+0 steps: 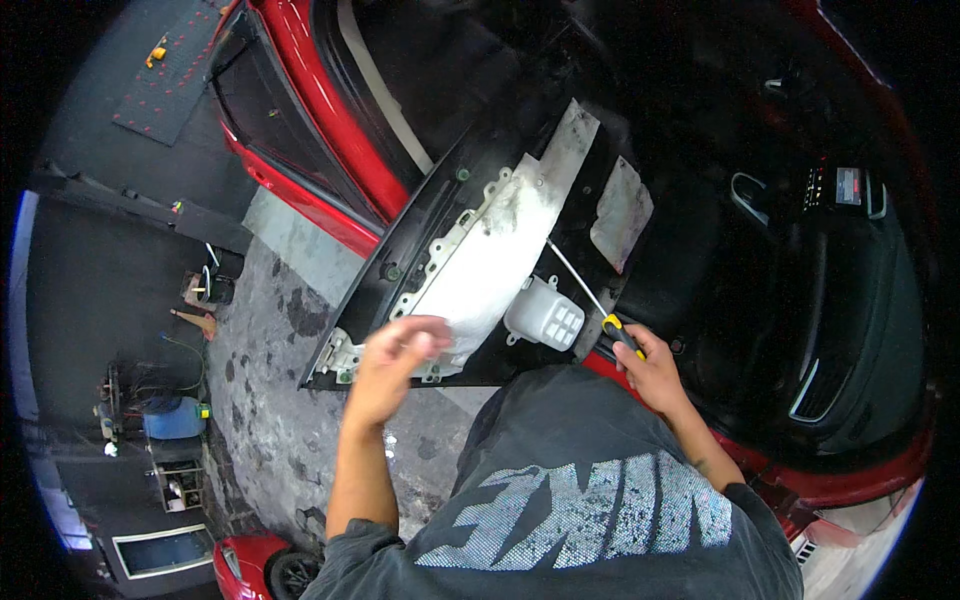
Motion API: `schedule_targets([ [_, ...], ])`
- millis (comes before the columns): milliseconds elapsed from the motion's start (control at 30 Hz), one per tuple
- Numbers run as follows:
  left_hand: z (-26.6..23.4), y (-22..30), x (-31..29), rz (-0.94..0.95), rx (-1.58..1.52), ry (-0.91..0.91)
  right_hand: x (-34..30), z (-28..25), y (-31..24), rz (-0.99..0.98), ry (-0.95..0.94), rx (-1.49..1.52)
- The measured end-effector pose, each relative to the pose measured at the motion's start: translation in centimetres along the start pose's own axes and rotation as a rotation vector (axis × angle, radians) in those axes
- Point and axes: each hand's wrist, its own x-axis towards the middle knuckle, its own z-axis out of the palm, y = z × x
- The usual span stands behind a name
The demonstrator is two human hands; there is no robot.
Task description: The person uses a screwdriver to remove screws from the interior panel of a red car door. After unscrewing several fasteners, they detach the panel and place it on a nearby workbench.
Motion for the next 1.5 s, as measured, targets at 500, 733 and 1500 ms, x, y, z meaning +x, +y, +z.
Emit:
schedule_targets([
  [500, -12.9, -1.3, 9.3, -0.556, -0.184, 0.017, 2.3, 1.2, -9.4, -0.364, 0.024, -0.416],
  [733, -11.8, -0.9, 8.3, -0.576, -0.334, -0.187, 7.2, 1.0, -15.6, -0.542, 0.162, -0.750],
  [1500, -1.0, -0.3, 26.4, -0.282, -0.804, -0.485, 6.4, 1.2, -18.7, -0.573, 0.252, -0.875],
])
